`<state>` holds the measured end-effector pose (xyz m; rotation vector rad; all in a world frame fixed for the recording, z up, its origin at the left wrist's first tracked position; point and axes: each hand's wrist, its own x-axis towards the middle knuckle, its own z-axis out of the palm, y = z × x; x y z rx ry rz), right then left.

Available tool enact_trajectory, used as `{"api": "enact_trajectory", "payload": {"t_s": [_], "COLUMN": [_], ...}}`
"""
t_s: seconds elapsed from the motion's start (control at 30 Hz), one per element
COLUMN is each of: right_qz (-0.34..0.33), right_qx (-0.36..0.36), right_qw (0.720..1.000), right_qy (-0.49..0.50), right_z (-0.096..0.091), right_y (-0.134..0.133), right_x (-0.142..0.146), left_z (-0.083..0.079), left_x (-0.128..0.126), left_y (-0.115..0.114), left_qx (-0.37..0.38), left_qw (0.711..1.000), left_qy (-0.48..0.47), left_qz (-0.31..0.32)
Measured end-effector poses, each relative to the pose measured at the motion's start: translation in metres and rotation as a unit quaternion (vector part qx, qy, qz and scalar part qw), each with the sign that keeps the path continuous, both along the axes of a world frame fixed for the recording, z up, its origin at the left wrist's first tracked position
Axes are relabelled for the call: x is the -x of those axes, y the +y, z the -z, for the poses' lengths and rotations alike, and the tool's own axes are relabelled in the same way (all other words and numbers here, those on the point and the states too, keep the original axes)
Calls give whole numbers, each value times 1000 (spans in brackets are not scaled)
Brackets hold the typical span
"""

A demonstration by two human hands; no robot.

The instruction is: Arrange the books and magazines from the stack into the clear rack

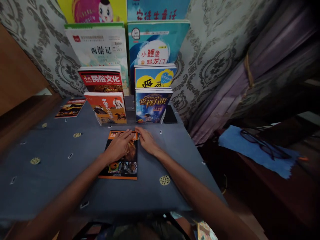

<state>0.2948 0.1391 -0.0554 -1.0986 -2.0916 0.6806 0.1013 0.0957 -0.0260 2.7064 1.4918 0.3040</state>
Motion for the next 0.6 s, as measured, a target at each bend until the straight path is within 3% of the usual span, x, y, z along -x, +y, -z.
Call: {"api": "enact_trajectory", "payload": {"t_s": [0.2, 0.6], "right_qz": [0, 16], "right_qx": [8, -16], "right_qw": [1000, 1000], "right_qy": [-2, -17], "right_z": [-4, 4], "right_y": [-2, 1], "right_x": [0, 1], "left_z": [-2, -2], "left_x": [-2, 5], "left_y": [1, -39], "left_qx": [44, 39], "left_qw": [998, 994], "left_qy": [-10, -16], "left_qz": [34, 103]}}
